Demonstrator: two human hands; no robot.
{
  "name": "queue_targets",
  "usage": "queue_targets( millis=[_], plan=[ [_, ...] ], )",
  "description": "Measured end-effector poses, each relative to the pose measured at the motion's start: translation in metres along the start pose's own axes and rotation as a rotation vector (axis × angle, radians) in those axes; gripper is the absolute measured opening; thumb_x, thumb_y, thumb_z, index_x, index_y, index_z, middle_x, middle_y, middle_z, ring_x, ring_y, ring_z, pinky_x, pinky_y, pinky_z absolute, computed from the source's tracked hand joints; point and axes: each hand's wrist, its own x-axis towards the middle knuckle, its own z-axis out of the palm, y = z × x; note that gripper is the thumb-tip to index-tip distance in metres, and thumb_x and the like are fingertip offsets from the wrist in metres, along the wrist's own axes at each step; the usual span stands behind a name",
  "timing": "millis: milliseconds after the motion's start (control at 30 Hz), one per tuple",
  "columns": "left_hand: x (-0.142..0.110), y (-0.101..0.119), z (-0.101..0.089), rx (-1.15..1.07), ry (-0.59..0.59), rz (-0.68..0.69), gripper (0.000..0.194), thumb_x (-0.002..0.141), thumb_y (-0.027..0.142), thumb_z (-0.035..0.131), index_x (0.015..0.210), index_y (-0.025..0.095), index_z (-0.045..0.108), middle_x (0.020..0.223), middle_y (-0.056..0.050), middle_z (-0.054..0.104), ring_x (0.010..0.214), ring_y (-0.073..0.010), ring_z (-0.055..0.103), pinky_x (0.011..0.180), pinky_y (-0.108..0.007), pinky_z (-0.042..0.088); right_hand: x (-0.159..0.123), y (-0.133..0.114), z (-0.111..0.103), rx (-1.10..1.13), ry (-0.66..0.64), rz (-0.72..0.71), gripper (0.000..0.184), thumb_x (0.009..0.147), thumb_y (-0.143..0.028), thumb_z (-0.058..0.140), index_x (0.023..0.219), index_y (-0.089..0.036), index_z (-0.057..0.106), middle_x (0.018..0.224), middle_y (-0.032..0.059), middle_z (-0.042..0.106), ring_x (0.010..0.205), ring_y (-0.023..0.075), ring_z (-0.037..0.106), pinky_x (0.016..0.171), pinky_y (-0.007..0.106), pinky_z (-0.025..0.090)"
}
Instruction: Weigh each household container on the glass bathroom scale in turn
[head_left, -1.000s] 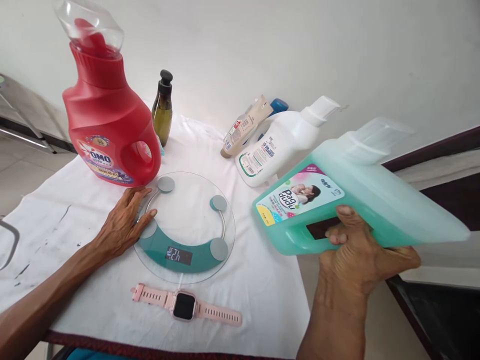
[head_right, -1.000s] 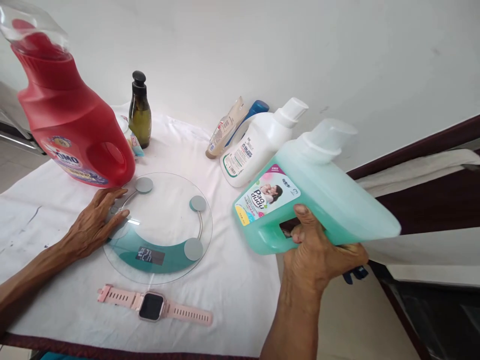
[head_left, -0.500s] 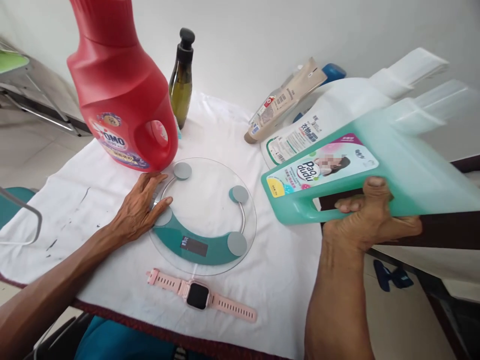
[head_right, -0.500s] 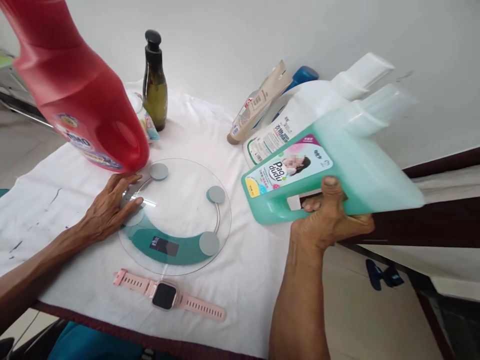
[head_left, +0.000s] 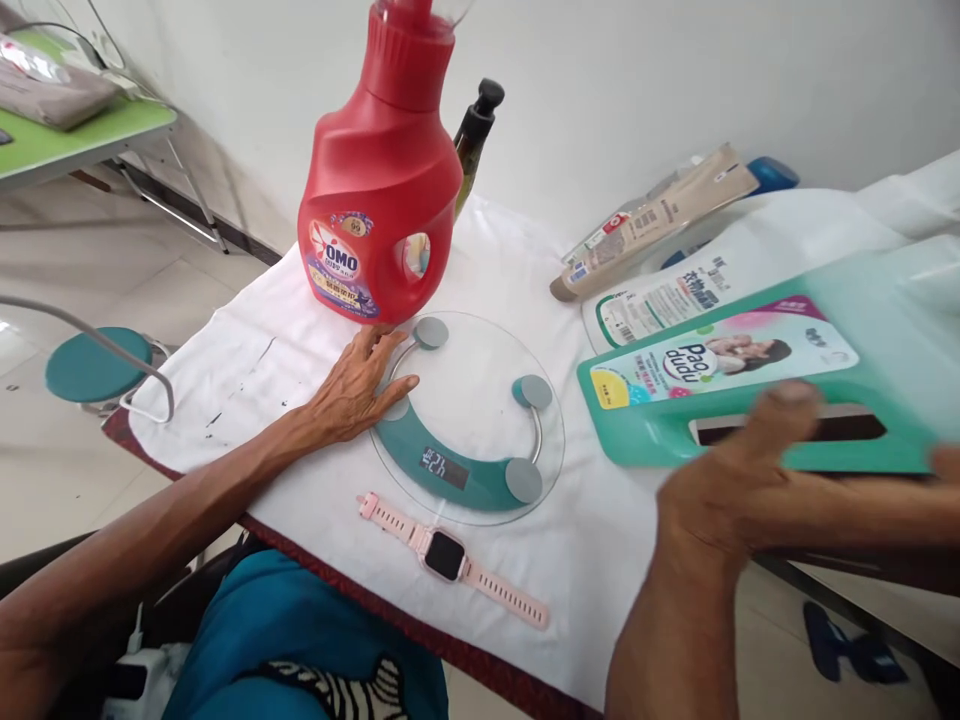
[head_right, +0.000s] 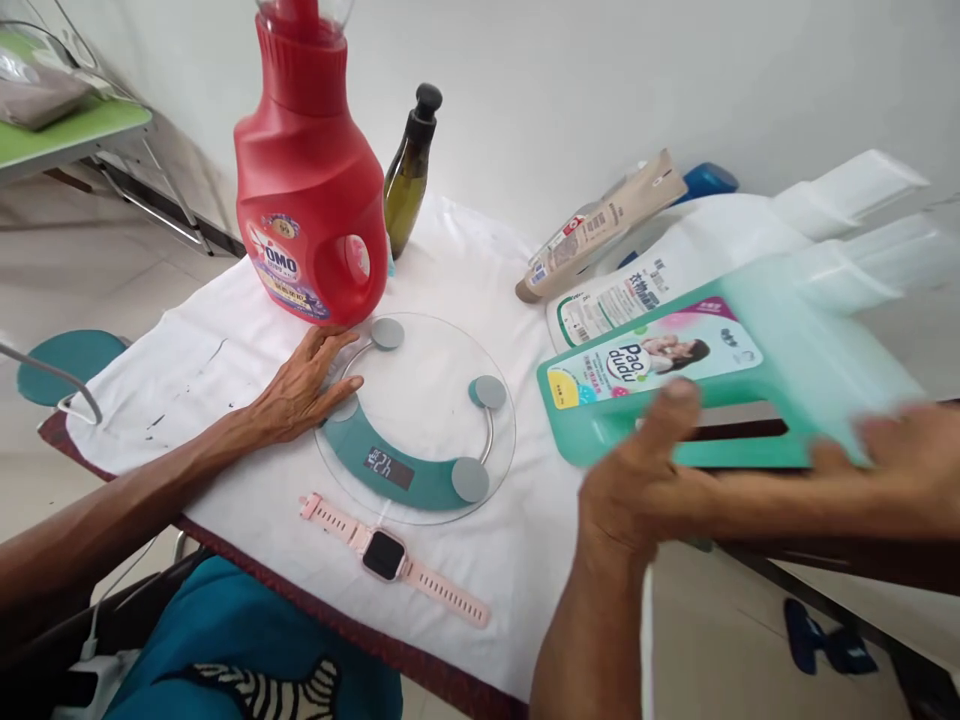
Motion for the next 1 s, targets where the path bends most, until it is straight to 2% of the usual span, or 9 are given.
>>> queue_targets(
  millis=[67,100,233,400,567,700,767,900,1000],
  plan=[
    [0.0,-0.002,0.0,0.003,0.0,0.011,0.061,0.112,0.061,0.05,0.158,0.021,0.051,0.151,-0.02,0.055,0.142,-0.0373,0.057,0.122,-0.066,0.053,-0.012,-0.033,0.008,0.279,-0.057,-0.315,0.058,0.088,-0.075,0.067,0.129,-0.034,0.064,0.124,0.0132,0.068,0.112,0.036,0.072,0.081,0.062,0.064],
    [0.0,-0.003,0.0,0.001,-0.001,0.013,0.063,0.112,0.063,0.048,0.158,0.02,0.051,0.15,-0.02,0.055,0.142,-0.0373,0.057,0.122,-0.066,0.053,-0.017,-0.051,0.015,0.38,-0.145,-0.353,0.05,0.093,-0.069,0.069,0.127,-0.033,0.065,0.12,0.0105,0.069,0.11,0.033,0.073,0.078,0.056,0.065],
    [-0.003,-0.006,0.001,-0.005,0.018,-0.005,0.066,0.112,0.068,0.046,0.157,0.019,0.05,0.148,-0.02,0.057,0.141,-0.0368,0.057,0.121,-0.065,0.053,-0.03,-0.114,0.054,0.566,-0.597,-0.208,0.042,0.102,-0.066,0.066,0.13,-0.034,0.063,0.136,0.0077,0.07,0.13,0.0273,0.068,0.107,0.052,0.061],
    [-0.012,0.008,-0.011,0.016,0.084,-0.026,0.063,0.114,0.064,0.045,0.156,0.018,0.049,0.152,-0.02,0.054,0.143,-0.0351,0.056,0.124,-0.062,0.05,-0.041,-0.155,0.111,0.872,-0.959,0.04,0.048,0.099,-0.07,0.069,0.124,-0.03,0.061,0.131,0.0055,0.073,0.125,0.0231,0.071,0.109,0.046,0.059],
    [-0.042,0.04,-0.033,0.03,0.126,-0.097,0.057,0.115,0.058,0.049,0.159,0.023,0.046,0.156,-0.019,0.055,0.145,-0.033,0.058,0.119,-0.059,0.057,-0.05,-0.174,0.143,0.924,-1.02,0.163,0.053,0.093,-0.078,0.075,0.095,-0.027,0.057,0.088,-0.0035,0.068,0.087,0.0159,0.068,0.09,0.036,0.062],
    [-0.1,0.077,-0.032,0.077,0.336,-0.085,0.038,0.115,0.031,0.056,0.152,0.024,0.053,0.148,-0.017,0.062,0.142,-0.028,0.062,0.116,-0.048,0.059,-0.049,-0.182,0.152,0.892,-1.086,0.175,0.056,0.088,-0.074,0.082,0.083,-0.026,0.054,0.068,-0.009,0.055,0.068,0.0122,0.056,0.075,0.031,0.055],
    [-0.132,0.095,-0.025,0.063,0.383,-0.092,0.032,0.112,0.022,0.058,0.144,0.022,0.059,0.131,-0.013,0.069,0.123,-0.0233,0.07,0.101,-0.037,0.063,-0.046,-0.184,0.154,0.91,-1.137,0.218,0.052,0.087,-0.061,0.089,0.079,-0.026,0.052,0.061,-0.0114,0.05,0.061,0.0098,0.047,0.067,0.028,0.05],
    [-0.182,0.123,-0.015,-0.146,0.246,-0.3,0.016,0.113,0.024,0.054,0.116,0.02,0.069,0.092,-0.003,0.071,0.081,-0.0148,0.069,0.072,-0.026,0.056,-0.04,-0.185,0.153,0.893,-1.139,0.342,0.037,0.092,-0.02,0.087,0.074,-0.023,0.056,0.054,-0.0121,0.045,0.052,0.0081,0.041,0.057,0.028,0.04],
    [-0.212,0.137,-0.014,-0.389,0.104,-0.652,0.04,0.114,0.043,0.049,0.088,0.019,0.067,0.078,-0.001,0.065,0.071,-0.0143,0.061,0.066,-0.027,0.047,-0.052,-0.191,0.148,0.856,-1.07,0.33,0.029,0.1,-0.016,0.077,0.075,-0.018,0.062,0.06,-0.0055,0.055,0.053,0.009,0.049,0.057,0.027,0.044]
  ],
)
